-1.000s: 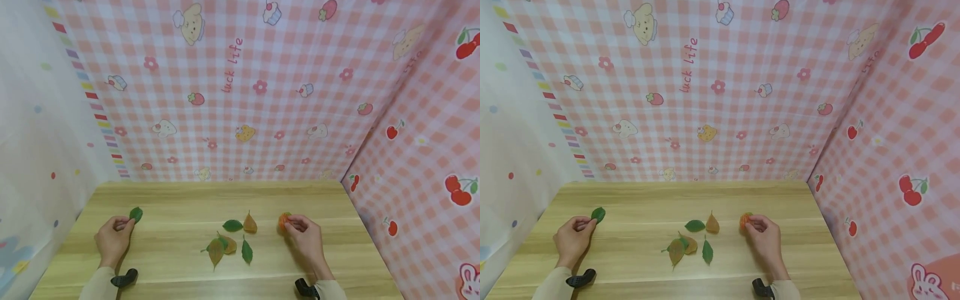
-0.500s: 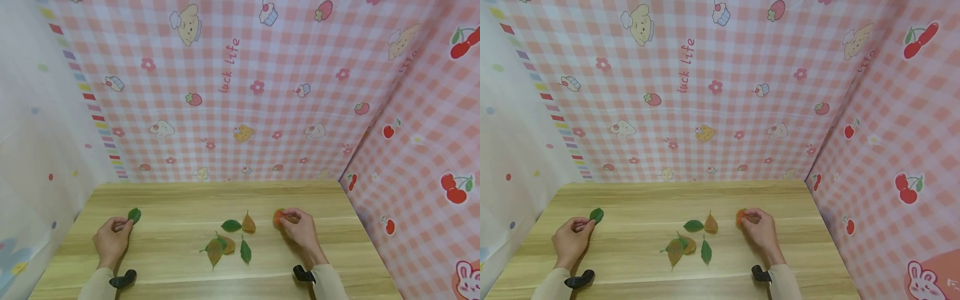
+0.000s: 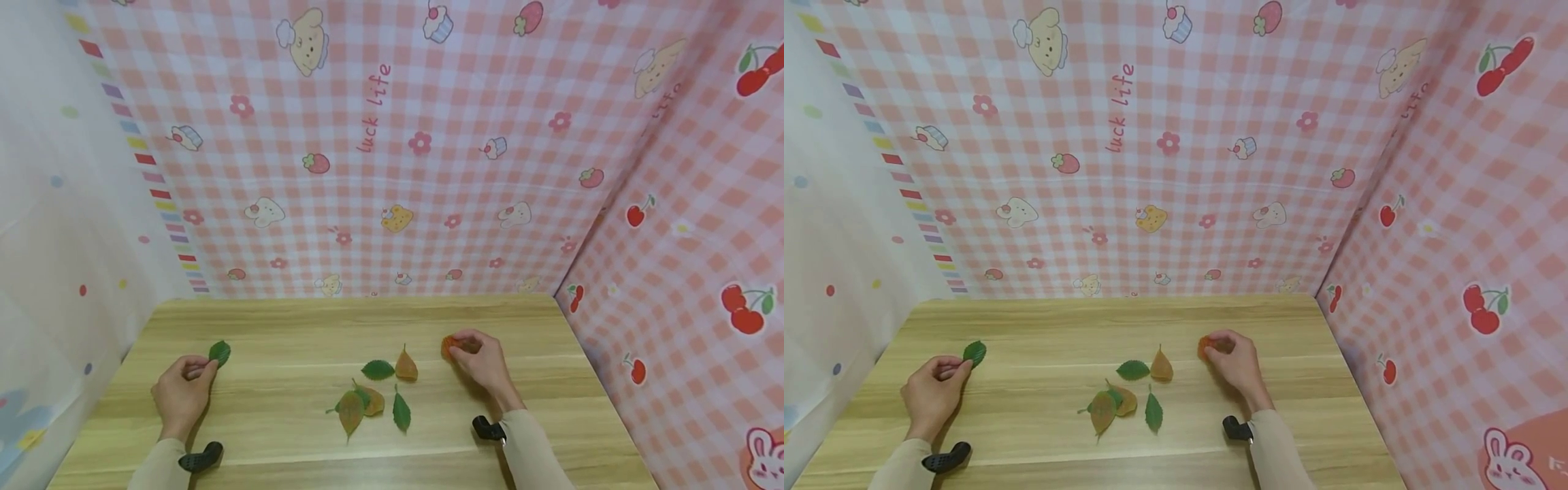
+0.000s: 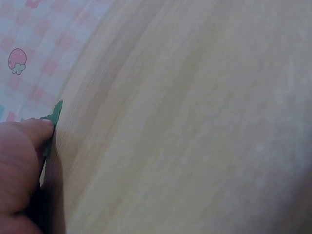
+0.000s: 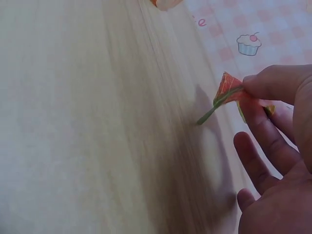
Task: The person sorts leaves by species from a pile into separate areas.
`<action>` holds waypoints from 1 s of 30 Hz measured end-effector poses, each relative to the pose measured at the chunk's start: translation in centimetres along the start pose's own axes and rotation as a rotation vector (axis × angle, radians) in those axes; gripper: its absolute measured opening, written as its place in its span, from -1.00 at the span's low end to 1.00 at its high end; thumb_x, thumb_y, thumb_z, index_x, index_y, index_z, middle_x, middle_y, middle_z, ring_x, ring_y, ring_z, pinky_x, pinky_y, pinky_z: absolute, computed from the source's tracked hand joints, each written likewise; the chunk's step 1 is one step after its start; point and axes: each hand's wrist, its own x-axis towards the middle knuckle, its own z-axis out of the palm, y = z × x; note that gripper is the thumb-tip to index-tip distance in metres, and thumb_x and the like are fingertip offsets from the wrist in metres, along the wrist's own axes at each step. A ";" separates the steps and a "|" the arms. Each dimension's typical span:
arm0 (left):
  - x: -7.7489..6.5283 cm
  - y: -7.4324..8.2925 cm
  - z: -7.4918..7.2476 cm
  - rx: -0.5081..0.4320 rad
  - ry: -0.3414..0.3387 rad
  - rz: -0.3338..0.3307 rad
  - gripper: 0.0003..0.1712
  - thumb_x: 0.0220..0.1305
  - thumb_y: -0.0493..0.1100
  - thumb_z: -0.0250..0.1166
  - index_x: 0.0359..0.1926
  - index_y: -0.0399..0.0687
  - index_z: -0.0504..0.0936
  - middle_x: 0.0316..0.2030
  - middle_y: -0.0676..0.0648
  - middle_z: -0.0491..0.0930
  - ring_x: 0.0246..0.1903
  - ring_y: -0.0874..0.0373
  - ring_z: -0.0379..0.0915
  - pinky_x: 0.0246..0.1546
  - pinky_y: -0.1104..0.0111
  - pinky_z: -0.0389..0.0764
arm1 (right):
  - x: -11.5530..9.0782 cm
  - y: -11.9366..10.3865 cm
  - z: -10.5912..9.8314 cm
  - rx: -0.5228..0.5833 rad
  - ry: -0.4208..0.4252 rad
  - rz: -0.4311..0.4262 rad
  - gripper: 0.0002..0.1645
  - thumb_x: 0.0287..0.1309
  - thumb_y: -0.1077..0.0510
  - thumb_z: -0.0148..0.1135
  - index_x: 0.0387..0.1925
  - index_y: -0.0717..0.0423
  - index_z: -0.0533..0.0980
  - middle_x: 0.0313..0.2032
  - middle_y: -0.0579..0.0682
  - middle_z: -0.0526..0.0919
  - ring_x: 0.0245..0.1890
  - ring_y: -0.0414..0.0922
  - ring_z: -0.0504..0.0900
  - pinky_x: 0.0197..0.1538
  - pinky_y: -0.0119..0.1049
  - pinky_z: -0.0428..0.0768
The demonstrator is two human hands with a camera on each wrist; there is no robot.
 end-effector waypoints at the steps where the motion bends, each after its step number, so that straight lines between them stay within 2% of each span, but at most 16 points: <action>1: 0.0 0.0 0.0 0.001 -0.004 -0.006 -0.81 0.45 -0.19 0.56 -0.13 -0.27 0.80 -0.25 -0.35 0.88 -0.50 0.92 0.26 0.21 0.31 0.30 | 0.1 0.1 0.0 0.007 -0.006 0.002 -0.71 0.38 0.33 0.55 0.10 0.20 0.78 0.06 0.23 0.87 0.02 -0.10 0.79 0.03 -0.52 0.65; 5: -0.1 0.1 0.0 0.013 -0.017 -0.025 -0.81 0.46 -0.17 0.56 -0.12 -0.24 0.81 -0.26 -0.31 0.89 -0.50 0.90 0.28 0.19 0.36 0.28 | 0.4 0.4 0.2 0.021 -0.022 0.001 -0.68 0.39 0.35 0.53 0.13 0.22 0.77 0.06 0.25 0.86 0.00 -0.14 0.77 0.02 -0.53 0.65; 11: -0.1 0.3 -0.1 0.009 -0.020 -0.031 -0.80 0.46 -0.17 0.56 -0.11 -0.25 0.80 -0.23 -0.33 0.89 -0.50 0.91 0.28 0.25 0.27 0.31 | 1.0 0.6 0.5 0.038 -0.023 -0.006 -0.66 0.39 0.36 0.50 0.16 0.24 0.76 0.04 0.27 0.86 -0.02 -0.14 0.77 0.01 -0.54 0.65; 19: -0.2 0.3 -0.1 0.025 -0.019 -0.038 -0.80 0.47 -0.16 0.55 -0.10 -0.24 0.81 -0.23 -0.30 0.90 -0.50 0.89 0.30 0.02 0.56 0.30 | 1.5 1.0 1.0 0.033 -0.017 -0.009 -0.63 0.42 0.35 0.48 0.21 0.24 0.75 0.02 0.24 0.85 -0.07 -0.18 0.75 -0.02 -0.53 0.64; 25: -0.1 0.2 -0.2 0.028 -0.018 -0.039 -0.80 0.47 -0.16 0.55 -0.11 -0.23 0.81 -0.25 -0.29 0.90 -0.50 0.88 0.30 0.04 0.55 0.28 | 1.6 1.2 1.1 0.018 -0.031 -0.015 -0.57 0.44 0.34 0.46 0.29 0.22 0.72 0.05 0.22 0.85 0.08 -0.07 0.75 0.15 -0.49 0.58; 30: 0.0 0.2 -0.2 0.033 -0.020 -0.029 -0.80 0.47 -0.15 0.55 -0.11 -0.23 0.81 -0.24 -0.29 0.90 -0.50 0.89 0.29 0.03 0.52 0.30 | 1.6 1.3 1.0 0.021 -0.044 -0.019 -0.49 0.44 0.35 0.44 0.37 0.22 0.67 0.10 0.21 0.85 0.23 0.06 0.73 0.38 -0.23 0.55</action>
